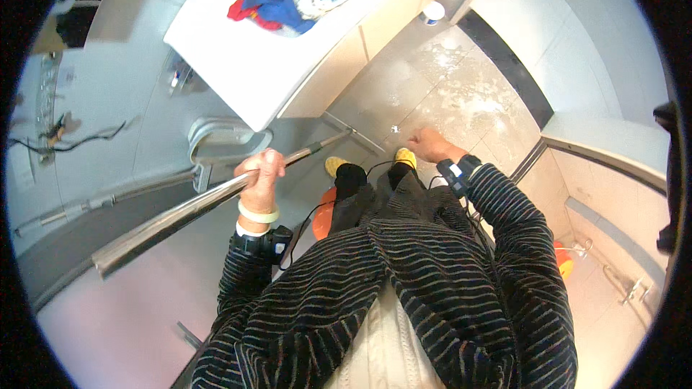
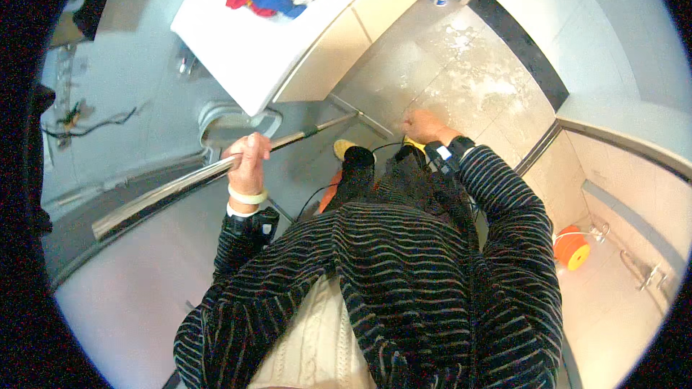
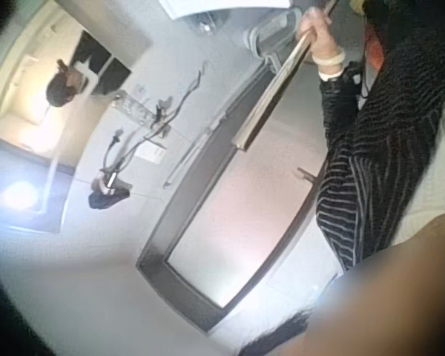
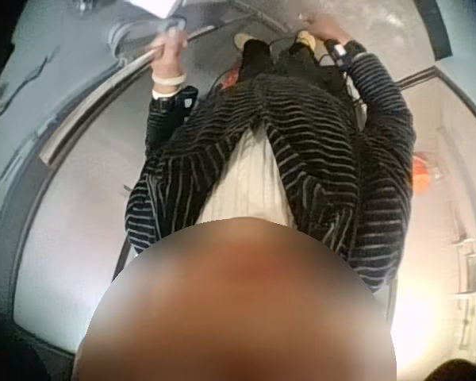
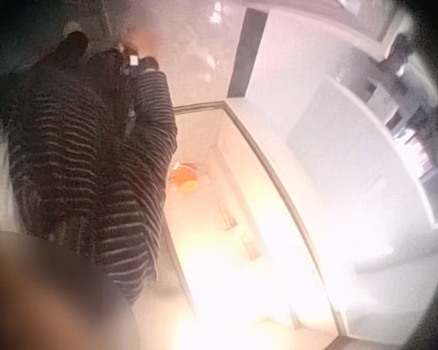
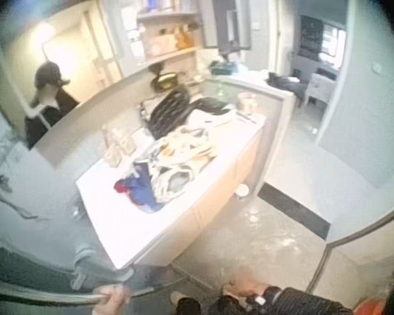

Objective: The person fills a blue basin with water from a shower head, places a pair of slippers into the basin, and then uses a squeegee to push water across the tiled bathroom floor toward the shower area.

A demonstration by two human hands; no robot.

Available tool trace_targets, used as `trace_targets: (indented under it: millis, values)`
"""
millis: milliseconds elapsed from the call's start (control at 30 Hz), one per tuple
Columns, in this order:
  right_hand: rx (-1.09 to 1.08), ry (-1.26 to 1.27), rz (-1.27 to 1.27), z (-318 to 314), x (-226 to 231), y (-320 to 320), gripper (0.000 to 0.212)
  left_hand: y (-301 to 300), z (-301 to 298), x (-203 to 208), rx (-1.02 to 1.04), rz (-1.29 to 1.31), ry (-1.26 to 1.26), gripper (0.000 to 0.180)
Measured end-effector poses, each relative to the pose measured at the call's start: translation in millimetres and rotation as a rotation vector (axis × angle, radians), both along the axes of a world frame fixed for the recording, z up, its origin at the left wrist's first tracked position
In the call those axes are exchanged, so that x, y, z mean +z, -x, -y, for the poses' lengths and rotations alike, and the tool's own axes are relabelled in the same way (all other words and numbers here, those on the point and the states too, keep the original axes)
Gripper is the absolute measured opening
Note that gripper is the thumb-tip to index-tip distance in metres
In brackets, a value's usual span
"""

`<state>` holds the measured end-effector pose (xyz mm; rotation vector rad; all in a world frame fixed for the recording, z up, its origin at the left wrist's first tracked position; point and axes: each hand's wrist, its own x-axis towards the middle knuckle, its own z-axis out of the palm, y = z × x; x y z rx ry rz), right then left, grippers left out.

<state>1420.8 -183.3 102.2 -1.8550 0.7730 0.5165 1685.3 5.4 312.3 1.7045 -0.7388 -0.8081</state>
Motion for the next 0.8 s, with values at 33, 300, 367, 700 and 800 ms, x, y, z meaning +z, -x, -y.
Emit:
trace_targets:
  millis: [33,300,367,700,800]
  values:
    - [-0.066,-0.006,0.085,-0.5,4.8,4.7,0.033,6.4,16.5,-2.2,-0.057,-0.007,-0.019,0.035]
    - [-0.739,-0.916,0.140,15.0,55.6,15.2,0.052,79.1,144.0,3.3,-0.482,0.021,-0.019,0.034]
    - [-0.924,-1.201,0.177,10.2,68.6,24.9,0.055,115.9,153.5,5.5,-0.612,0.009,0.080,0.034]
    - [-1.113,-1.161,0.674,54.2,116.4,55.0,0.043,179.5,218.8,-63.1,-1.008,0.068,-0.005,0.028]
    - [-1.105,-0.845,0.516,52.1,160.7,102.2,0.050,184.9,225.5,-89.6,-1.068,0.209,0.299,0.019]
